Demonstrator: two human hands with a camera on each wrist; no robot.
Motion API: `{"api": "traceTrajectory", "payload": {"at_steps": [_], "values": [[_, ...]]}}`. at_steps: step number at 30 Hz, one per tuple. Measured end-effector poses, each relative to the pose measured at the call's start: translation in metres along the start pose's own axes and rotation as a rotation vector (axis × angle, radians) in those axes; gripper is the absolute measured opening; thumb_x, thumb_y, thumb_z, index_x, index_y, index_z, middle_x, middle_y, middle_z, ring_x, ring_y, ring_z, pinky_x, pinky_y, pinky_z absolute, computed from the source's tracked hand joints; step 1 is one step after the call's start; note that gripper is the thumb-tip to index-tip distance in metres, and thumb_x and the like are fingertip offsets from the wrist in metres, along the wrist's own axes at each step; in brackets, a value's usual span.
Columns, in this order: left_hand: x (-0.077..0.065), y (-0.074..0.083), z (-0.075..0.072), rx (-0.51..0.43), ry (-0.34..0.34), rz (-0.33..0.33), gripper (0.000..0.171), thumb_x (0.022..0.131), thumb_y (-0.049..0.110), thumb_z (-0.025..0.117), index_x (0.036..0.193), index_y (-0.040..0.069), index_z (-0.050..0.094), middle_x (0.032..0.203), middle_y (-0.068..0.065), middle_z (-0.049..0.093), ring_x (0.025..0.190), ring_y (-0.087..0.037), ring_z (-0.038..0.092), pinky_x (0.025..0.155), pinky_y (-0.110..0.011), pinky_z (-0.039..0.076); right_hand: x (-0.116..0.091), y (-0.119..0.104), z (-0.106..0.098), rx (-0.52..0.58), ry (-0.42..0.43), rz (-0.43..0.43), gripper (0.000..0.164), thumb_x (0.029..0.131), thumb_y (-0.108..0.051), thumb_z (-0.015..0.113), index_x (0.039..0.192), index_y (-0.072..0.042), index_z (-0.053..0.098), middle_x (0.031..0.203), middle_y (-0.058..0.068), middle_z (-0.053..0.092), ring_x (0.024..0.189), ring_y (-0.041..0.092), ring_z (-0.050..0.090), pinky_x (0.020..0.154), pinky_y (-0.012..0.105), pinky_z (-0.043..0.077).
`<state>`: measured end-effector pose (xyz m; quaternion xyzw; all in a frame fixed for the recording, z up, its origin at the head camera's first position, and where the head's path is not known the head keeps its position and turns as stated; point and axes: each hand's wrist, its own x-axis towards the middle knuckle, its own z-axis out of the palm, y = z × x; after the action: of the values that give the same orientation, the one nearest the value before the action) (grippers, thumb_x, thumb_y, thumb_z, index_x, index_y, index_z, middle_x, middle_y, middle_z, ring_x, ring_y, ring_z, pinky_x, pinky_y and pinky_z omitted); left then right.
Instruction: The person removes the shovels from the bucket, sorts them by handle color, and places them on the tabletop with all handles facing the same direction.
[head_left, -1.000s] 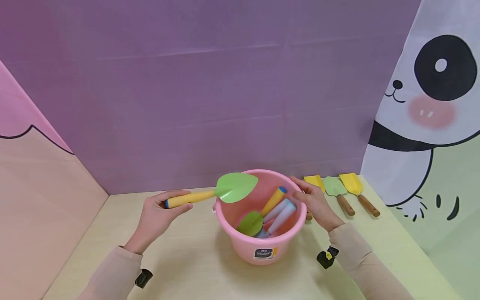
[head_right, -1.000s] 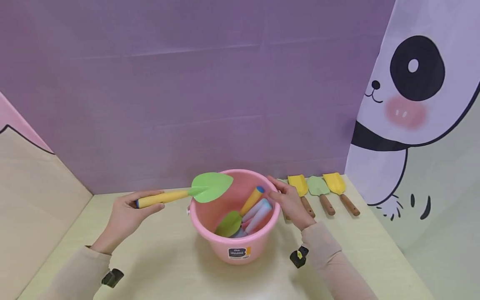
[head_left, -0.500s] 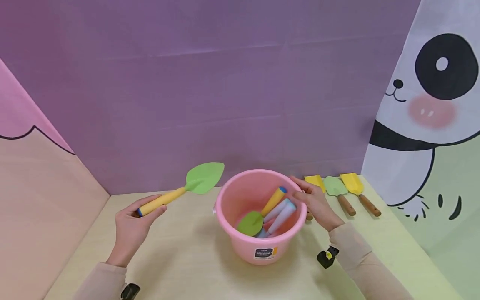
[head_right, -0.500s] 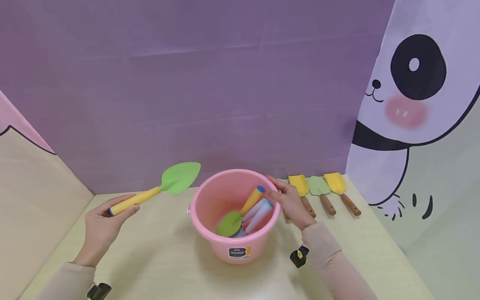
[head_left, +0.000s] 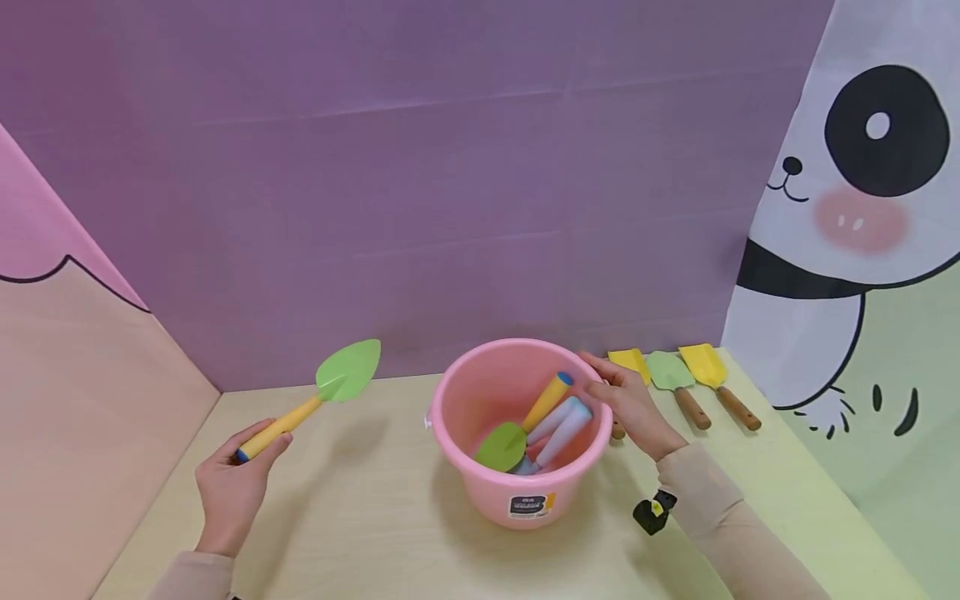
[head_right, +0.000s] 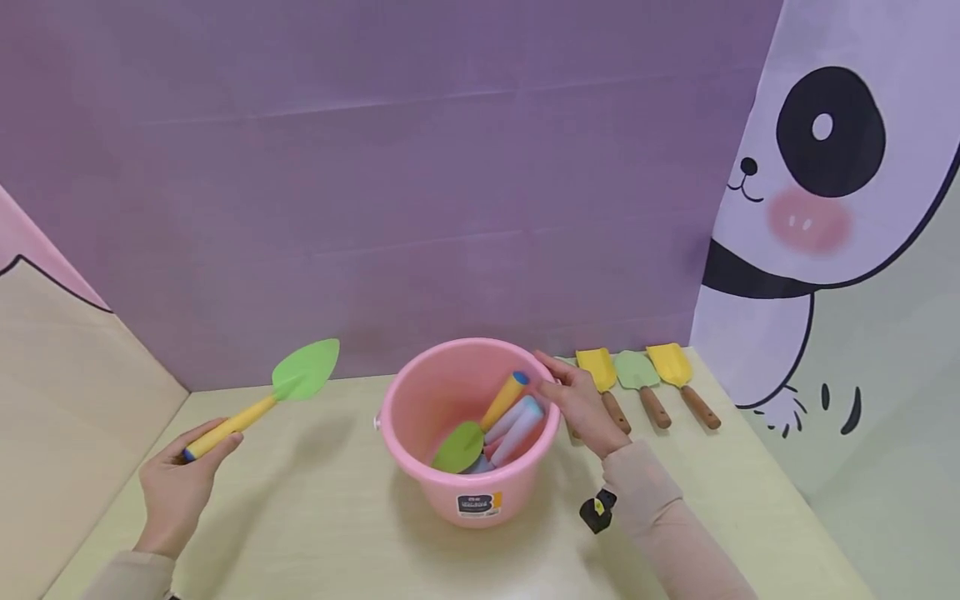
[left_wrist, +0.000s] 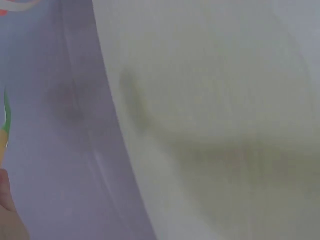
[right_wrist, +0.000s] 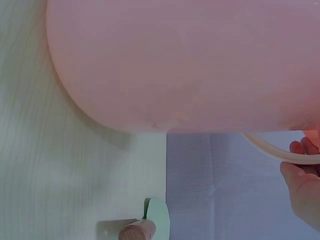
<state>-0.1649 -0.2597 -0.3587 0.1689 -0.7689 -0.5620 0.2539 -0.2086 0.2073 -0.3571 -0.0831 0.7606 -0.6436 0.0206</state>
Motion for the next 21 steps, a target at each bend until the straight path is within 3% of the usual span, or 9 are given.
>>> {"api": "traceTrajectory", "payload": {"at_steps": [5, 13, 18, 21], "values": [[0.005, -0.017, -0.006, -0.054, 0.038, -0.040, 0.037, 0.067, 0.022, 0.081, 0.102, 0.015, 0.072, 0.074, 0.020, 0.063, 0.054, -0.001, 0.041, 0.042, -0.016, 0.032, 0.000, 0.000, 0.000, 0.007, -0.001, 0.015, 0.054, 0.090, -0.019, 0.051, 0.142, -0.017, 0.036, 0.141, 0.009, 0.041, 0.119, 0.028, 0.046, 0.086, 0.030, 0.050], [0.010, -0.031, -0.011, -0.100, 0.086, -0.181, 0.031, 0.066, 0.023, 0.082, 0.095, 0.023, 0.072, 0.068, 0.019, 0.059, 0.047, -0.002, 0.034, 0.037, -0.018, 0.027, 0.000, 0.000, -0.002, 0.014, -0.001, 0.006, 0.053, 0.091, -0.018, 0.050, 0.142, -0.016, 0.036, 0.142, 0.010, 0.040, 0.120, 0.030, 0.046, 0.088, 0.030, 0.049], [0.017, -0.046, -0.017, -0.014, 0.108, -0.227, 0.031, 0.066, 0.028, 0.082, 0.095, 0.027, 0.072, 0.069, 0.025, 0.056, 0.048, -0.002, 0.035, 0.038, -0.019, 0.028, 0.000, -0.001, -0.001, 0.013, 0.001, 0.007, 0.053, 0.091, -0.018, 0.050, 0.142, -0.014, 0.036, 0.141, 0.011, 0.041, 0.119, 0.030, 0.046, 0.089, 0.031, 0.049], [0.029, -0.070, -0.022, 0.029, 0.135, -0.237, 0.038, 0.064, 0.032, 0.082, 0.100, 0.026, 0.072, 0.071, 0.028, 0.055, 0.054, -0.001, 0.039, 0.038, -0.024, 0.030, 0.000, -0.002, 0.000, 0.011, 0.000, 0.011, 0.053, 0.091, -0.018, 0.050, 0.142, -0.014, 0.036, 0.141, 0.012, 0.042, 0.119, 0.030, 0.046, 0.088, 0.031, 0.049]]}}
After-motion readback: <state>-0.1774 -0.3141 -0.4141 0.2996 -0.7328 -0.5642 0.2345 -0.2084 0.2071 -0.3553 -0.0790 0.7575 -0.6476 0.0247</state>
